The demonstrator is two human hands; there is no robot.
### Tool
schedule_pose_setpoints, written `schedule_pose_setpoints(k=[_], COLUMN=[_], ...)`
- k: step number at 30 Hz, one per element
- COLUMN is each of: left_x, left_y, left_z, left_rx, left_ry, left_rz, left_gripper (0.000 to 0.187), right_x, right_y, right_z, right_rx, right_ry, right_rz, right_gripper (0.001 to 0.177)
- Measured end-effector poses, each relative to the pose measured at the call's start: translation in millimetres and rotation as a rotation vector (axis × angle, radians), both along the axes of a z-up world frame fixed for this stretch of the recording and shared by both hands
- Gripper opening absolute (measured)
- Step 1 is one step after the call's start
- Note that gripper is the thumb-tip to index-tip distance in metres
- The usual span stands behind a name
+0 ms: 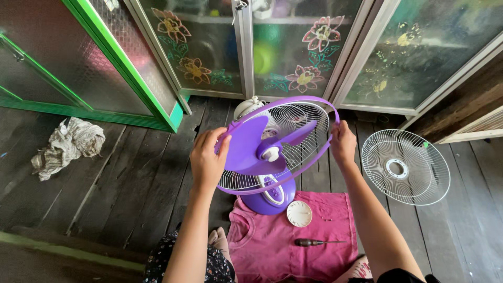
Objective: The person assembles a purple and white table fan by attaching the fan blades to the motor hub, securing them with a nut, and then fitting the rear and front wire cages onto the fan head.
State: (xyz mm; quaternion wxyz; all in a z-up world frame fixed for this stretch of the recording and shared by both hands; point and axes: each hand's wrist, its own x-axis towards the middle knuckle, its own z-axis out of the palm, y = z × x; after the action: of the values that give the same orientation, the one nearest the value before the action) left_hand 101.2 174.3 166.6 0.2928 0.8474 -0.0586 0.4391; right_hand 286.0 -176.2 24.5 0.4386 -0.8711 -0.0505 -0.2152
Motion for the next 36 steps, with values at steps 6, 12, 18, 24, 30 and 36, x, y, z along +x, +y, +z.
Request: schedule_pose_setpoints(k=[6,12,18,24,30,36], left_x=[5,3,-4,-7,-13,-25], left_y=[-1,-3,-1,1,3,11], left_z=[4,3,4,5,-1,-19], left_rx=[0.033,0.032,0.080,0.103,0.107,0.071], left_ry=[-0.003,-0.015,-0.027,-0.027,-0.018,0.014], left_rz=[0.026,0.016,0.017,0.037,0.038,0.099], left_gripper=[0.019,0.018,0.017,0.018,0.020,0.020], right_x=[13,7,3,-4,-17,-21], right_y=[7,3,7,3,2,6], right_z=[4,-12,-30,-27,-34,-42], right_rx=[-0.042,-0.064,-0.126,-0.111,-0.086,-0.042], right_ry=[-0.060,-0.096,-0.040,-0.014,-0.033,0.025], right_rz=[0.003,-0.003,0.020,0.095,0.190,0.170], right_gripper=[0.016,0.013,0.013,0.013,0.007,0.006])
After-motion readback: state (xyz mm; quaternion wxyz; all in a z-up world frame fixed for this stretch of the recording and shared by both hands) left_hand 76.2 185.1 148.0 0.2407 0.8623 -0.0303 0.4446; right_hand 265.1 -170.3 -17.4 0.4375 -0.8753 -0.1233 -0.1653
